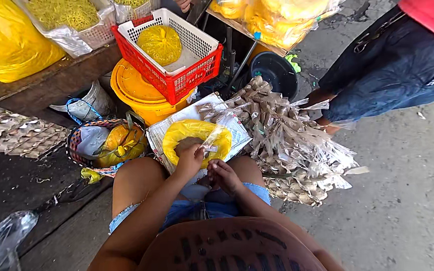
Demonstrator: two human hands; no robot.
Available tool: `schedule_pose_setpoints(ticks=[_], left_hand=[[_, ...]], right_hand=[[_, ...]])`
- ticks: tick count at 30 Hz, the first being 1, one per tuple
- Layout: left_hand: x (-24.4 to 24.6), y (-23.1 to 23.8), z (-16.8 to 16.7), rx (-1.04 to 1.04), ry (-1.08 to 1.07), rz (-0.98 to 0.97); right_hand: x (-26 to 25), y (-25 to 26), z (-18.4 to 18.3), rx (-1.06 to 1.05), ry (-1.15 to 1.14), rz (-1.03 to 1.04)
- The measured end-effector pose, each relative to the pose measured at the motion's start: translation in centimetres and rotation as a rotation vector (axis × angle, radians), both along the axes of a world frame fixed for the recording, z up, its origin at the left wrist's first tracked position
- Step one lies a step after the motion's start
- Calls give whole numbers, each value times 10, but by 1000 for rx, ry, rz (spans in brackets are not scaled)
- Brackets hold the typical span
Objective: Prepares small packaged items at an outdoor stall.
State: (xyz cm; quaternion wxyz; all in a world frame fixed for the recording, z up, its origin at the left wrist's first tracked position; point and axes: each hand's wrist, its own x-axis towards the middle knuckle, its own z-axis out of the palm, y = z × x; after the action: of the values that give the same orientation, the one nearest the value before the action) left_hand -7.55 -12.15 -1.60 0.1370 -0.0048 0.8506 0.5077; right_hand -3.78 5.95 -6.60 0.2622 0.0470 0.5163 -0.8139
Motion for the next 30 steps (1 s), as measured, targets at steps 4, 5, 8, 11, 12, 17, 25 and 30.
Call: schedule_pose_setpoints(ticks=[4, 5, 8, 11, 12, 17, 25, 30], left_hand=[[27, -5, 8, 442, -121, 21], [34, -6, 7, 454, -141, 6], [53, -12, 1, 452, -181, -4], [64, -25, -5, 436, -232, -24], [65, -28, -6, 430, -249, -54], [61, -16, -9, 648, -319, -166], [42, -19, 9, -416, -230, -375], [21, -14, -2, -695, -195, -469]], right_hand=[[-22, 3, 36, 145, 115, 102], [-28, 0, 44, 174, 137, 161], [-53, -7, 69, 285, 106, 145], [-79, -1, 85, 266, -2, -67], [-80, 1, 87, 249, -5, -106], [-39, -21, 74, 170, 53, 53], [-75, 20, 23, 1240, 534, 64], [-75, 11, 14, 1514, 496, 227]])
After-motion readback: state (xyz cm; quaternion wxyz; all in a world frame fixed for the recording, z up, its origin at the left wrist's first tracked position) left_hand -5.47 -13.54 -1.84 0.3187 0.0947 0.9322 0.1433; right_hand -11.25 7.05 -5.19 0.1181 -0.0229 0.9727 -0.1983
